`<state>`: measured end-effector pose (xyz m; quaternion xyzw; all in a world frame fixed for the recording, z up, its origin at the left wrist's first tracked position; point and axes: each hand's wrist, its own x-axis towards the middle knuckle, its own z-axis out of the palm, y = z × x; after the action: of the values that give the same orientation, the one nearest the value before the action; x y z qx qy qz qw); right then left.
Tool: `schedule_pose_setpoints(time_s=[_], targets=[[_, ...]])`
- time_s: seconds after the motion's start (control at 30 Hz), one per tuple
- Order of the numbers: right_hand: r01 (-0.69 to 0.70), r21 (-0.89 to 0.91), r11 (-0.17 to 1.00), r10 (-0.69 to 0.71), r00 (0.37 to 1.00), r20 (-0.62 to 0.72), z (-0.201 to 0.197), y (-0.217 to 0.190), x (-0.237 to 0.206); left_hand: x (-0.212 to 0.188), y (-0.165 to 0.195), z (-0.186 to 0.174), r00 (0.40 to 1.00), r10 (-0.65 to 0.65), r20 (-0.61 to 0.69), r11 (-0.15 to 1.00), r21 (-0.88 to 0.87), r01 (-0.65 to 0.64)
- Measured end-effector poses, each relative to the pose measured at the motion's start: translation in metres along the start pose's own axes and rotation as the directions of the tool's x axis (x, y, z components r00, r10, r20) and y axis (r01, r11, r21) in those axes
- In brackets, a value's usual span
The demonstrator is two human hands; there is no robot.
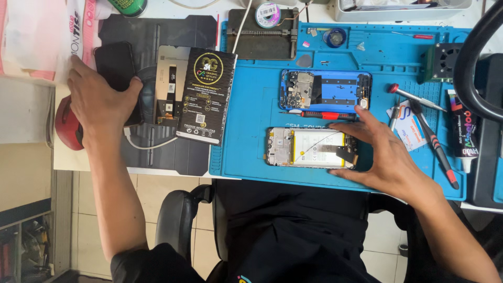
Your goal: The person cleans the inside of a disassembled phone chassis with a small brush, then installs a new battery into the chassis. The person then removes the motherboard from a second phone and cleans it with a brush.
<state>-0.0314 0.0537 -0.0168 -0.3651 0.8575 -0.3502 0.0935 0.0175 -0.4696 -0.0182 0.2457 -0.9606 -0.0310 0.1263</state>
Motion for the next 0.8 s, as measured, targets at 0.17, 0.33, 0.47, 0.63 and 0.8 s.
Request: schedule_pose_setpoints(time_s=[0.17, 0.33, 0.47, 0.63, 0.8], targets=[[-0.003, 0.011, 1.000, 0.003, 1.000, 0.026, -0.003, -0.001, 0.001, 0.002, 0.004, 0.004, 0.995, -0.095, 0.031, 0.995, -0.021, 0.096], [-0.007, 0.009, 1.000, 0.007, 0.999, 0.042, -0.004, -0.003, 0.002, -0.001, 0.017, -0.008, 0.999, -0.046, 0.015, 0.999, 0.000, 0.046], [-0.007, 0.031, 0.999, 0.006, 0.999, 0.038, -0.005, -0.003, 0.003, -0.011, 0.042, -0.036, 0.981, 0.158, -0.109, 0.986, -0.038, -0.162], [0.003, 0.009, 1.000, -0.003, 0.999, 0.041, -0.005, -0.003, 0.005, -0.041, 0.104, -0.049, 0.896, 0.427, -0.121, 0.829, -0.345, -0.441], [0.053, 0.019, 0.998, -0.053, 0.998, 0.027, -0.004, -0.003, 0.005, -0.089, 0.176, -0.039, 0.733, 0.672, -0.104, 0.509, -0.654, -0.559]])
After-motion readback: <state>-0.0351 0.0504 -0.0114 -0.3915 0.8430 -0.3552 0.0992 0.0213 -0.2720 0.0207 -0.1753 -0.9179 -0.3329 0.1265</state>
